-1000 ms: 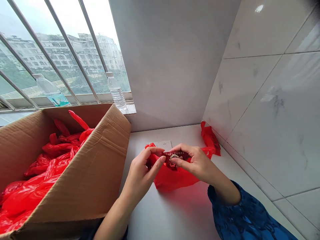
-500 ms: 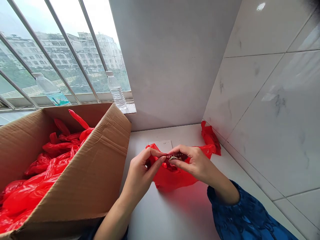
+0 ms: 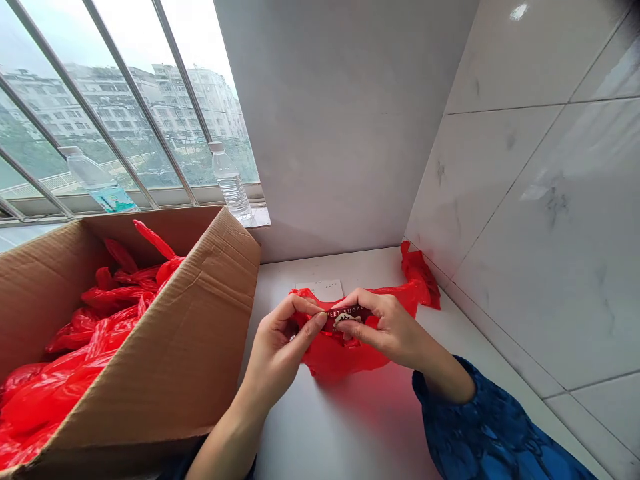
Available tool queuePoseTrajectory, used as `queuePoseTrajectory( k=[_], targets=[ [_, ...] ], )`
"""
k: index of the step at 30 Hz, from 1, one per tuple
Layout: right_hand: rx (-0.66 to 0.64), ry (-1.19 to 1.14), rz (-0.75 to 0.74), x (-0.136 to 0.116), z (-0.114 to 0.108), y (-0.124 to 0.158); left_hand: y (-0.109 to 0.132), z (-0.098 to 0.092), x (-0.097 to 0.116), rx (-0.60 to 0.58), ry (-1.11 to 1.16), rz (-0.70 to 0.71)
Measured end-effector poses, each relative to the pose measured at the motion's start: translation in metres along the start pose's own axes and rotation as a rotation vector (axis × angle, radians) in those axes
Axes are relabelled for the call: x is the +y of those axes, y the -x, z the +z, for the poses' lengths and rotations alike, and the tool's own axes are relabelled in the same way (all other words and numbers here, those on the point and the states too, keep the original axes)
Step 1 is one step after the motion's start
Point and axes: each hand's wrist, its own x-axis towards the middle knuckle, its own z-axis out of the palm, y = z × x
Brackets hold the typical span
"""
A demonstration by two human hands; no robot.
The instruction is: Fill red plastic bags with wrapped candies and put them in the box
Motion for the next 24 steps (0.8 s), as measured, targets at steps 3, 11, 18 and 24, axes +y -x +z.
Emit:
queuePoseTrajectory(
  k=[3, 11, 18, 24],
  targets=[
    [-0.014, -0.004, 0.056, -0.001, -0.003, 0.000, 0.000, -0.002, -0.001, -0.022, -0.087, -0.011],
    [-0.043, 0.056, 0.117, -0.002, -0.008, 0.001, -0.002, -0.006, -0.003, -0.025, -0.249, 0.017],
    [-0.121, 0.520, 0.266, -0.005, -0.019, 0.007, 0.004, -0.007, 0.008, 0.035, -0.364, 0.076],
    [-0.112, 1.081, 0.673, 0.030, -0.014, -0.007, 0.016, -0.005, 0.025, -0.258, -0.462, 0.025]
  ],
)
